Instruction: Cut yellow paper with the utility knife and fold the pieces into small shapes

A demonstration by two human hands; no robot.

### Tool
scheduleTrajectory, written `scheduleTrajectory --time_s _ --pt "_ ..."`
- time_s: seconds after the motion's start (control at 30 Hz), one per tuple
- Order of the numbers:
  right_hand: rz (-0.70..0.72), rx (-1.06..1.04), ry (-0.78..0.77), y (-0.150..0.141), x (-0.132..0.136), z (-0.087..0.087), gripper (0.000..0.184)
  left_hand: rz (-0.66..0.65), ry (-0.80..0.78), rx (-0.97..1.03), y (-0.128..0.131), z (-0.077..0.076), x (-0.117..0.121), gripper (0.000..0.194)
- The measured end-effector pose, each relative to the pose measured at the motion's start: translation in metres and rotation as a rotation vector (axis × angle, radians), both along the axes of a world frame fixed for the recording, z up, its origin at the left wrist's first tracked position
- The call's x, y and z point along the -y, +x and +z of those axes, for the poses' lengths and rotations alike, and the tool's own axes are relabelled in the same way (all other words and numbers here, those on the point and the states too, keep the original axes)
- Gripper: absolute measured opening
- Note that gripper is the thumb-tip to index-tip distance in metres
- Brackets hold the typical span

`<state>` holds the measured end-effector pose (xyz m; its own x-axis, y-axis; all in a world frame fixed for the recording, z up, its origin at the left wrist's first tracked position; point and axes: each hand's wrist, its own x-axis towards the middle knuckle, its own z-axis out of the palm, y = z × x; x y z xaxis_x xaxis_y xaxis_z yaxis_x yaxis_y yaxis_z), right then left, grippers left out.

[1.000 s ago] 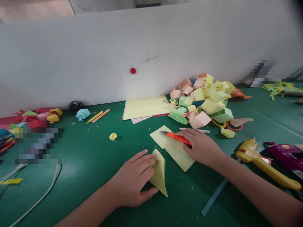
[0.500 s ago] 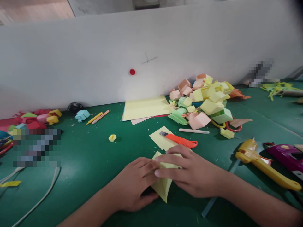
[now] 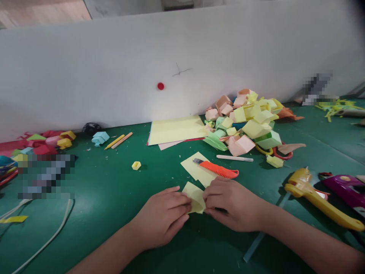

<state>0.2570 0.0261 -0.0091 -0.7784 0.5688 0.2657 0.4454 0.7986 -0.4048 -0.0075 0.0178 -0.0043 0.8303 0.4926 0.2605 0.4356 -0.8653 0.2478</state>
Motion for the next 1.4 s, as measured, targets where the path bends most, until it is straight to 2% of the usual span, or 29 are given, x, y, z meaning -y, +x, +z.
scheduleTrajectory --time_s 0.3,0.43,0.53,0.6,0.67,0.73,0.97,1.1,1.23,1.4 --pt "-0.277 0.014 -0.138 -0.013 0.000 -0.003 0.019 0.098 -0.140 0.128 0.001 -0.004 0.001 0.028" --pt "-0.239 0.004 -0.143 -0.012 -0.001 -0.004 0.015 0.054 -0.193 0.164 0.001 -0.001 0.000 0.022" --pt "-0.156 -0.004 -0.141 -0.008 -0.004 -0.004 0.014 0.033 -0.260 0.135 0.000 0.003 0.000 0.004" --pt "-0.142 -0.006 -0.153 -0.006 -0.004 -0.004 0.013 0.079 -0.289 0.095 -0.001 0.003 0.001 0.017" --pt "-0.171 -0.005 -0.164 -0.007 -0.004 -0.004 0.012 0.139 -0.269 0.069 -0.001 0.000 0.001 0.033" --pt "-0.219 0.001 -0.167 -0.008 -0.004 -0.004 0.013 0.178 -0.203 0.059 -0.002 -0.004 0.001 0.039" --pt "-0.366 0.003 -0.201 -0.015 -0.003 -0.005 0.011 0.132 -0.064 0.061 -0.002 -0.010 -0.001 0.026" --pt "-0.395 0.009 -0.198 -0.015 -0.004 -0.006 0.009 0.187 -0.037 0.011 0.000 -0.008 -0.002 0.028" --pt "-0.366 -0.026 -0.153 -0.013 -0.003 -0.009 0.022 0.242 -0.065 -0.015 0.003 -0.006 -0.002 0.030" --pt "-0.188 0.059 0.009 -0.010 -0.001 -0.007 0.032 0.269 -0.087 0.002 0.004 -0.007 -0.003 0.029"
